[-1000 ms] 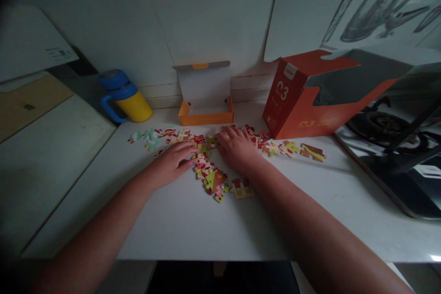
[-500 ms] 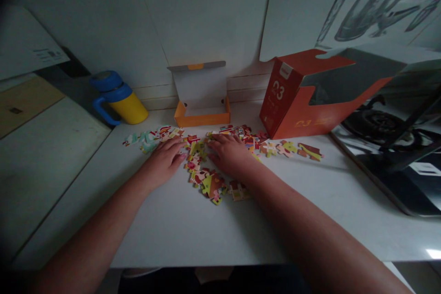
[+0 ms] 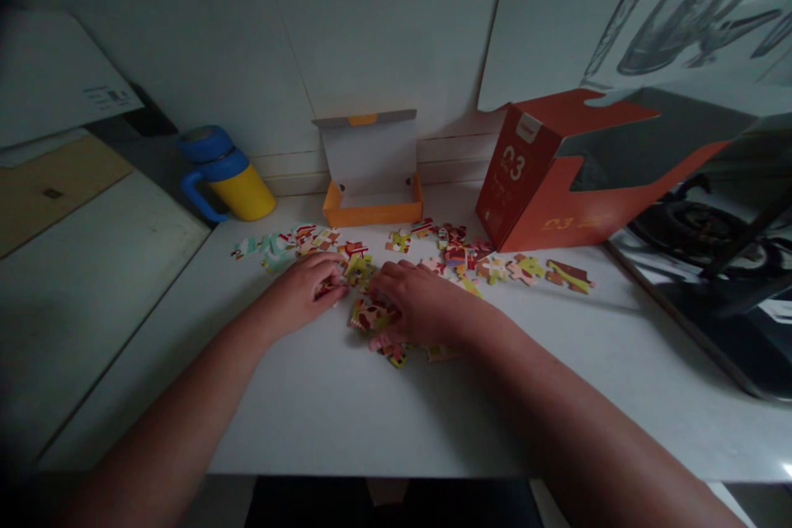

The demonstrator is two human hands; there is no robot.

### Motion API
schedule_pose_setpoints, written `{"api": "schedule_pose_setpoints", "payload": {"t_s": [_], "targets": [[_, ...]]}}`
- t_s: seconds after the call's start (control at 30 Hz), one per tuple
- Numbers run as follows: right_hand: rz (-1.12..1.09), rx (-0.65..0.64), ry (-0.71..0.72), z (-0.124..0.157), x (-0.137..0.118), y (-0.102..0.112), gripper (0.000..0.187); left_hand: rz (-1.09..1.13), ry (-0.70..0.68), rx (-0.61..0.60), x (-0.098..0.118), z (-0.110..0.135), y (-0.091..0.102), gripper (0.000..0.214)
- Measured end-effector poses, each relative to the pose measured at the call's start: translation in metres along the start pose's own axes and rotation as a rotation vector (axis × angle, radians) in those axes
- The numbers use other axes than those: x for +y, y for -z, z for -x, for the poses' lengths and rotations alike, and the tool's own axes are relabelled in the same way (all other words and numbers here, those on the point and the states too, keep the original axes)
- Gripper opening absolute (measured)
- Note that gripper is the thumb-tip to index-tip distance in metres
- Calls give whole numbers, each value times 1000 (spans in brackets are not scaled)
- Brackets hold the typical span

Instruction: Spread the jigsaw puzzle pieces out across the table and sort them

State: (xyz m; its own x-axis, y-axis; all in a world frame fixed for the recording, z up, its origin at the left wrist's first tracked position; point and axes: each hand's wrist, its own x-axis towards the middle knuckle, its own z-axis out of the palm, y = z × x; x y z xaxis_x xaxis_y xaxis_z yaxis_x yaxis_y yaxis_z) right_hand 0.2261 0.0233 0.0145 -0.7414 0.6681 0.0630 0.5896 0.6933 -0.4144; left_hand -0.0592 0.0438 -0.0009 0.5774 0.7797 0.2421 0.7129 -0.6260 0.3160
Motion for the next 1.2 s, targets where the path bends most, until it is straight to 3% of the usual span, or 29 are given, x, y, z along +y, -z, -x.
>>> {"api": "schedule_pose_setpoints", "payload": {"t_s": [0.1,0.23,0.37,0.63,0.77,1.0,1.2], "targets": [[6,-9,-56,-1,2,1,55,-3,0,35,-6,1,2,6],[122,53,-251,-1,15,2,35,27,-98,-14,2,1,0,35],[236,112,-387,0,24,5,32,3,-116,-112,11,-1,-5,32],[198,89,-292,-3,10,4,34,-157,74,-28,-7,2,-8,45],[219,81,-342,-1,11,5,39,-161,72,5,-9,3,-9,43],[238,77,-386,2,18,10,41,-94,69,62,1,0,-2,17],[187,82,-383,2,16,10,40,-95,82,125,-9,0,-9,27]]}}
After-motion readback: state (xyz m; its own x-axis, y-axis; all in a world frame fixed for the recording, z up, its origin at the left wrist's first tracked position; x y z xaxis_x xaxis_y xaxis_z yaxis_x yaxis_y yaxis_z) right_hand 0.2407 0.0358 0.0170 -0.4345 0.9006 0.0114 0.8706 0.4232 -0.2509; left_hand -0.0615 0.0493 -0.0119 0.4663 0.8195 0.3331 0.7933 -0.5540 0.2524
